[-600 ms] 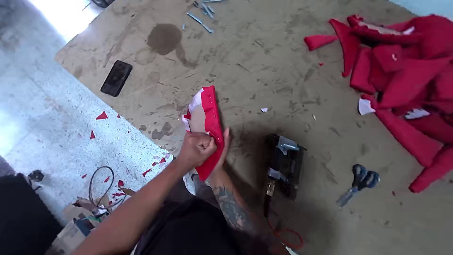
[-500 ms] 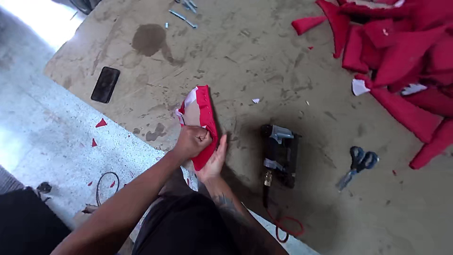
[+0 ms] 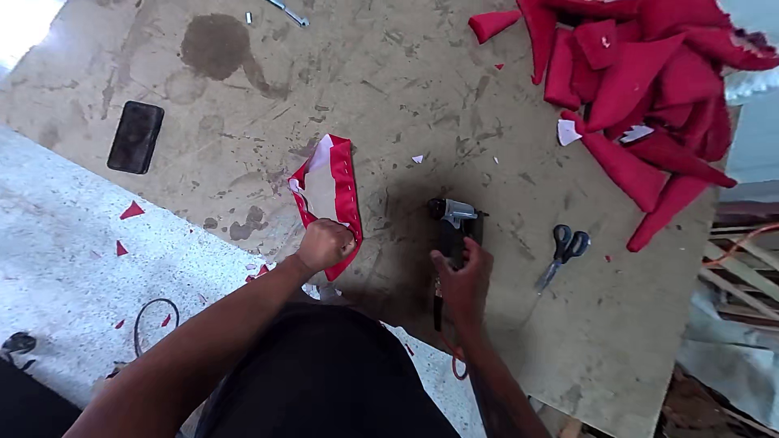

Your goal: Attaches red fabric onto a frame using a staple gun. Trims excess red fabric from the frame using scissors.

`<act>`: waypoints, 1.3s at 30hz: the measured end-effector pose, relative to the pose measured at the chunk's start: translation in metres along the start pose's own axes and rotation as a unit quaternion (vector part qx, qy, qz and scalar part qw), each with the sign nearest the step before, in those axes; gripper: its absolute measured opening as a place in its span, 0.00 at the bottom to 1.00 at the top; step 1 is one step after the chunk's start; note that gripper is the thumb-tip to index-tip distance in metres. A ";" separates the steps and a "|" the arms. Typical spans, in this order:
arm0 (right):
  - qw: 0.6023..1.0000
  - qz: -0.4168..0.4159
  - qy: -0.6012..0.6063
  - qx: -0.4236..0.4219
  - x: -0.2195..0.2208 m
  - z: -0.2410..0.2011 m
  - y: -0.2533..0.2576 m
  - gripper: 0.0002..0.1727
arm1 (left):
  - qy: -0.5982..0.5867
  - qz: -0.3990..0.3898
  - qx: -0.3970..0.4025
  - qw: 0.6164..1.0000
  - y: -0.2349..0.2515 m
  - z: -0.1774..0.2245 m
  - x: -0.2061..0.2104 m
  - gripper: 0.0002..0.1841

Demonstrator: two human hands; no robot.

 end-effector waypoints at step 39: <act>0.888 -0.346 -0.164 -0.253 0.036 -0.129 -0.051 0.27 | -0.020 -0.094 0.002 0.995 -0.005 -0.009 -0.003 0.17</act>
Point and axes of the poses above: each hand's wrist, its own y-axis towards the middle knuckle, its own x-axis out of the palm, z = x × y, the point moved 4 cm from there along y, towards the middle knuckle, and after that the axes turned 13 degrees about -x, right-handed, at the moved point
